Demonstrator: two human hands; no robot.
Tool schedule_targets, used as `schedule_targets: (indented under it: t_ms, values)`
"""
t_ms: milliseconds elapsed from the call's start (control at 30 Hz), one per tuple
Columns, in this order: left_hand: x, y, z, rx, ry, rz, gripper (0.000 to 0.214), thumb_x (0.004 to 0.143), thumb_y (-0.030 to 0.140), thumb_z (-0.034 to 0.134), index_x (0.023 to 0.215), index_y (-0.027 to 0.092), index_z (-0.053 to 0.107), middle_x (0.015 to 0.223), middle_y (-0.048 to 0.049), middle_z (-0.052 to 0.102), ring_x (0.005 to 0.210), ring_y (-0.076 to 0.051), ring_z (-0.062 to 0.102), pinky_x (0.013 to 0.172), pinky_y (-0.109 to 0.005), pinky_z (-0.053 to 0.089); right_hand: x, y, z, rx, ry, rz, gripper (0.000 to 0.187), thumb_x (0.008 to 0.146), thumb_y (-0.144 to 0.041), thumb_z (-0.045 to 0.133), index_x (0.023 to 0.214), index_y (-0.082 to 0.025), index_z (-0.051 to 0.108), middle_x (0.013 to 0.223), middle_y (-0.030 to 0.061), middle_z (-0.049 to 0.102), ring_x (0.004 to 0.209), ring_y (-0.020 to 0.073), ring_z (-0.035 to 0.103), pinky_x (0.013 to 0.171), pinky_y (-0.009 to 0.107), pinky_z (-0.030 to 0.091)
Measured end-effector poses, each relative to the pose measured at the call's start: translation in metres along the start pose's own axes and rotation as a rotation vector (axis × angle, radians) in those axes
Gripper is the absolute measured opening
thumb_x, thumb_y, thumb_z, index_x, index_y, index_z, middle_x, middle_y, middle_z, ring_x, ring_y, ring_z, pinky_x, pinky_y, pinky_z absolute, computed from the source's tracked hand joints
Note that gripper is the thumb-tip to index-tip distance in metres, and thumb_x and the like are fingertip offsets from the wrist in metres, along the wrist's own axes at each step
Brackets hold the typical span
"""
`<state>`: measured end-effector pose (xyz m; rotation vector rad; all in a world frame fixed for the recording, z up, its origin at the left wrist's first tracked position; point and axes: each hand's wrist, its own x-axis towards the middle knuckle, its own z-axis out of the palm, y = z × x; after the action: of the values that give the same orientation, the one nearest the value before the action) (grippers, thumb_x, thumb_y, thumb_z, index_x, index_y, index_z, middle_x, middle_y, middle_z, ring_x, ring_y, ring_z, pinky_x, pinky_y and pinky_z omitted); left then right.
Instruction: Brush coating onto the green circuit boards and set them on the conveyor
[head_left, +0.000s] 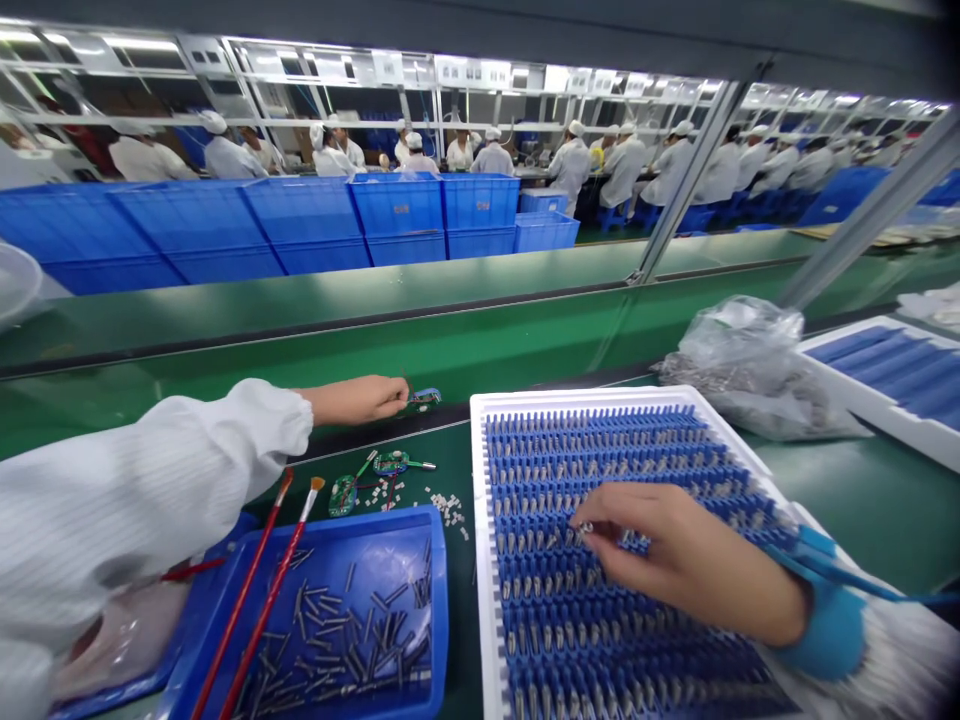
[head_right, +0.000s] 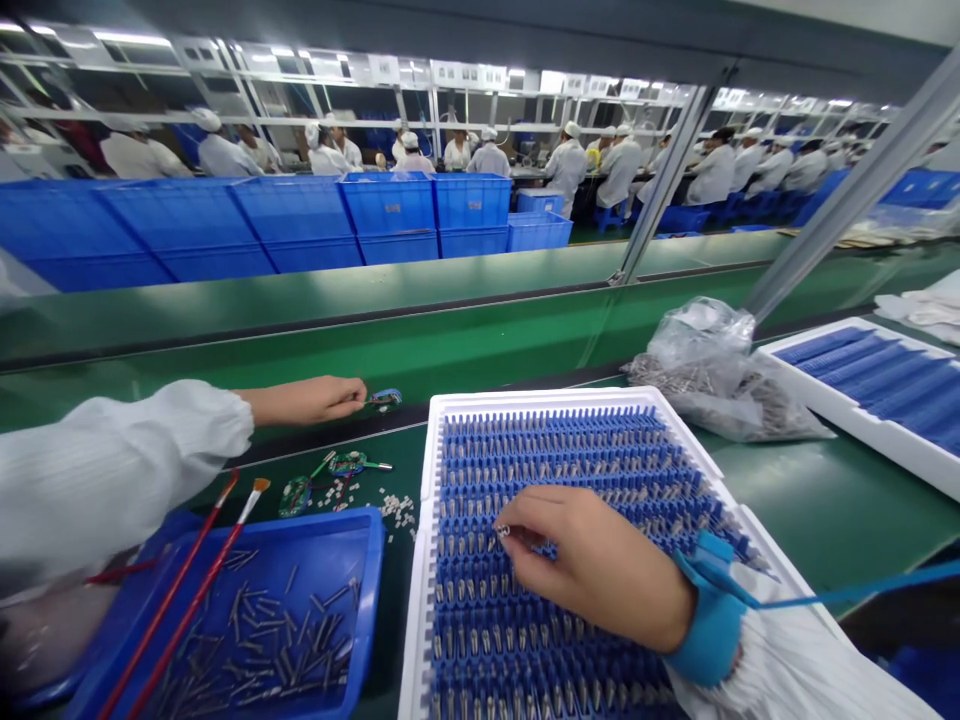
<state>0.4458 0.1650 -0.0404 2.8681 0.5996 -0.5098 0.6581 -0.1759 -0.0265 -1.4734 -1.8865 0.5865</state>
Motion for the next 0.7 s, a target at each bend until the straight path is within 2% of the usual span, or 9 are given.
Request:
schedule_targets:
  t_ms: [133,200,267,333,400,500,600,700]
  values:
    - [-0.011,0.017,0.003,-0.040,-0.027,0.076,0.025,0.090,0.038,0.051,0.097,0.018,0.065,0.092,-0.0080,0.073,0.077,-0.021,0.066,0.068,-0.028,0.046,0.005,-0.003,0.003,0.018,0.050,-0.055,0.018,0.097,-0.018,0.045,0.092,-0.015,0.062,0.081,0.0008,0.059,0.071,0.0123,0.056,0.065,0.021,0.042]
    - [-0.014,0.032,0.000,-0.049,0.004,0.076,0.027,0.089,0.040,0.054,0.100,0.018,0.066,0.096,-0.0093,0.074,0.080,-0.022,0.067,0.067,-0.028,0.046,0.005,-0.003,0.004,0.023,0.080,-0.061,0.018,0.097,-0.019,0.046,0.093,-0.015,0.063,0.082,0.0020,0.060,0.072,0.0135,0.058,0.067,0.022,0.043]
    - [-0.019,0.058,-0.010,-0.061,0.068,0.078,0.032,0.093,0.042,0.048,0.105,0.019,0.066,0.100,-0.0089,0.075,0.082,-0.023,0.068,0.069,-0.029,0.046,0.004,-0.003,0.004,0.029,0.114,-0.057,0.017,0.097,-0.019,0.047,0.094,-0.015,0.063,0.083,0.0028,0.061,0.074,0.0143,0.059,0.068,0.023,0.044]
    - [-0.029,0.092,-0.024,-0.085,0.142,0.122,0.034,0.096,0.043,0.044,0.108,0.020,0.066,0.099,-0.0059,0.075,0.082,-0.021,0.069,0.071,-0.029,0.046,0.002,-0.005,0.003,0.038,0.146,-0.047,0.016,0.098,-0.019,0.049,0.095,-0.015,0.064,0.085,0.0032,0.062,0.074,0.0143,0.059,0.069,0.022,0.045]
    - [-0.044,0.130,-0.035,-0.127,0.226,0.263,0.029,0.096,0.040,0.049,0.106,0.021,0.068,0.092,-0.0028,0.077,0.077,-0.019,0.070,0.069,-0.027,0.047,0.000,-0.010,0.002,0.049,0.167,-0.038,0.015,0.098,-0.018,0.050,0.098,-0.015,0.065,0.087,0.0031,0.062,0.076,0.0138,0.060,0.070,0.022,0.046]
    - [-0.068,0.178,-0.040,-0.187,0.320,0.464,0.026,0.096,0.038,0.054,0.109,0.021,0.067,0.098,-0.0017,0.078,0.083,-0.019,0.073,0.072,-0.026,0.049,-0.005,-0.026,0.002,0.086,0.177,-0.040,0.015,0.100,-0.019,0.051,0.099,-0.015,0.066,0.090,0.0025,0.063,0.078,0.0132,0.060,0.072,0.021,0.046]
    - [-0.085,0.205,-0.033,-0.188,0.413,0.557,0.023,0.095,0.036,0.057,0.109,0.020,0.066,0.098,-0.0019,0.078,0.084,-0.020,0.074,0.072,-0.027,0.052,-0.013,-0.044,0.005,0.178,0.197,-0.039,0.015,0.099,-0.018,0.053,0.094,-0.016,0.066,0.086,0.0011,0.063,0.074,0.0122,0.059,0.068,0.020,0.044]
    - [-0.098,0.217,-0.023,-0.161,0.534,0.608,0.022,0.096,0.036,0.055,0.106,0.019,0.065,0.096,-0.0030,0.078,0.084,-0.019,0.074,0.073,-0.027,0.053,-0.025,-0.060,0.011,0.241,0.225,-0.019,0.014,0.099,-0.018,0.055,0.091,-0.015,0.066,0.083,0.0003,0.063,0.072,0.0111,0.058,0.066,0.018,0.043]
